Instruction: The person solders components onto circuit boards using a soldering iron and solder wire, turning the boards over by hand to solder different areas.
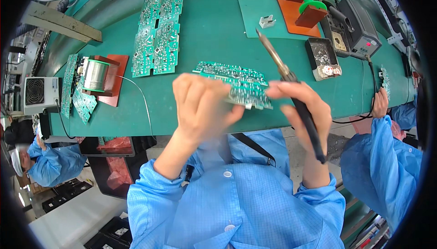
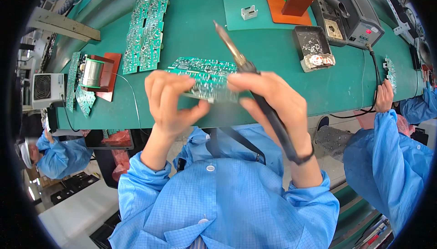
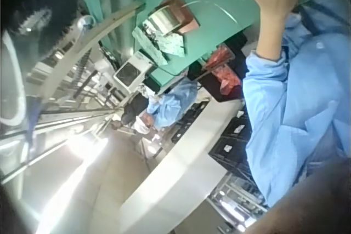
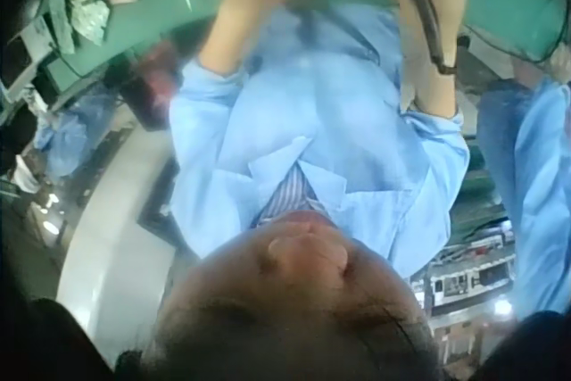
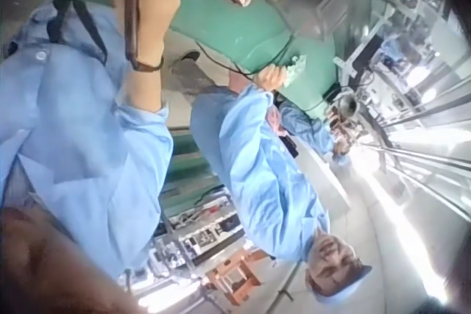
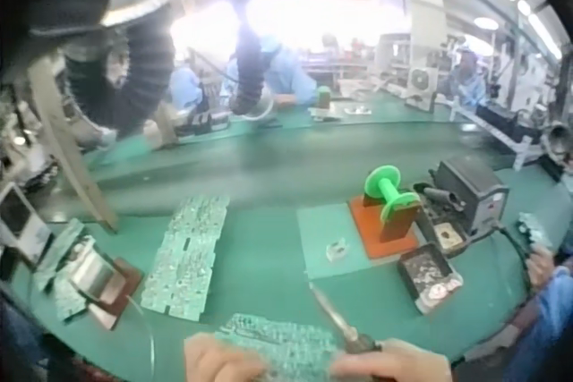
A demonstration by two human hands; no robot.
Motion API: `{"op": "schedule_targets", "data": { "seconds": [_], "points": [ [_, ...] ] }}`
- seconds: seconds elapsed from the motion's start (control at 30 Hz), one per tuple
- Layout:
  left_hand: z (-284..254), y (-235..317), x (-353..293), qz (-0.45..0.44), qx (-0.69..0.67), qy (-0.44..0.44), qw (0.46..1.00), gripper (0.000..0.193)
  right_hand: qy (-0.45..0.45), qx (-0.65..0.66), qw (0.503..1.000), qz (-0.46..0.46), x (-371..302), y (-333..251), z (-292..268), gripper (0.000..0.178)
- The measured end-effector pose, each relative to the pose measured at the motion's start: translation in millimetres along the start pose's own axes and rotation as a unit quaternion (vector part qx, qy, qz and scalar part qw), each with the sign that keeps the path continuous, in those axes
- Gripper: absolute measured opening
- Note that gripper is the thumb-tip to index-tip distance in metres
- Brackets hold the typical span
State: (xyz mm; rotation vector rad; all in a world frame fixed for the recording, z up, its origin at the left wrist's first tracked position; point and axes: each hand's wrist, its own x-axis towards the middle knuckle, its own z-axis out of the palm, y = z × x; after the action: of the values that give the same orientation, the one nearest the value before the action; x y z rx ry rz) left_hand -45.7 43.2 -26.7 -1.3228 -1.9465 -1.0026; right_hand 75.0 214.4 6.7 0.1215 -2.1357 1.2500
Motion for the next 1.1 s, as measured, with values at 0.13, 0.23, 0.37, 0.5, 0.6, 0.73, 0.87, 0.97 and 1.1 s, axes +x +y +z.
{"op": "schedule_targets", "data": {
  "seconds": [0.13,0.23,0.37,0.5,0.6,0.73,0.87,0.97,1.1],
  "points": [
    [4.6,8.0,-32.4,0.061,0.042,0.039,0.997,0.026,-0.025,-0.025,0.999,0.032,-12.2,-24.9,-36.0,0.037],
    [5.7,12.4,-39.4,0.093,0.065,0.051,0.992,0.027,-0.013,-0.048,0.998,0.025,-23.5,-36.2,-45.2,0.04],
    [1.9,13.8,-35.9,0.133,0.096,0.007,0.986,0.031,-0.014,-0.068,0.997,0.041,-34.2,-45.8,-39.6,0.049],
    [3.6,17.3,-35.3,0.125,0.078,0.024,0.989,0.021,-0.017,-0.06,0.998,0.016,-34.5,-40.7,-30.5,0.028],
    [2.8,18.7,-34.5,0.129,0.083,0.013,0.988,0.021,-0.023,-0.073,0.996,0.046,-37.3,-42.2,-26.7,0.042],
    [3.2,19.7,-35.0,0.127,0.089,0.015,0.988,0.02,-0.032,-0.071,0.996,0.034,-36.1,-40.4,-27.4,0.041],
    [1.7,19.8,-34.4,0.128,0.089,0.005,0.988,0.021,-0.045,-0.067,0.996,0.037,-35.5,-40.5,-27.5,0.04],
    [1.5,19.4,-35.2,0.131,0.092,0.008,0.987,0.02,-0.056,-0.063,0.996,0.026,-33.3,-39.5,-28.1,0.039],
    [2.3,19.2,-35.7,0.133,0.094,0.011,0.987,0.02,-0.047,-0.057,0.997,0.034,-31.9,-38.9,-27.2,0.038]
  ]
}}
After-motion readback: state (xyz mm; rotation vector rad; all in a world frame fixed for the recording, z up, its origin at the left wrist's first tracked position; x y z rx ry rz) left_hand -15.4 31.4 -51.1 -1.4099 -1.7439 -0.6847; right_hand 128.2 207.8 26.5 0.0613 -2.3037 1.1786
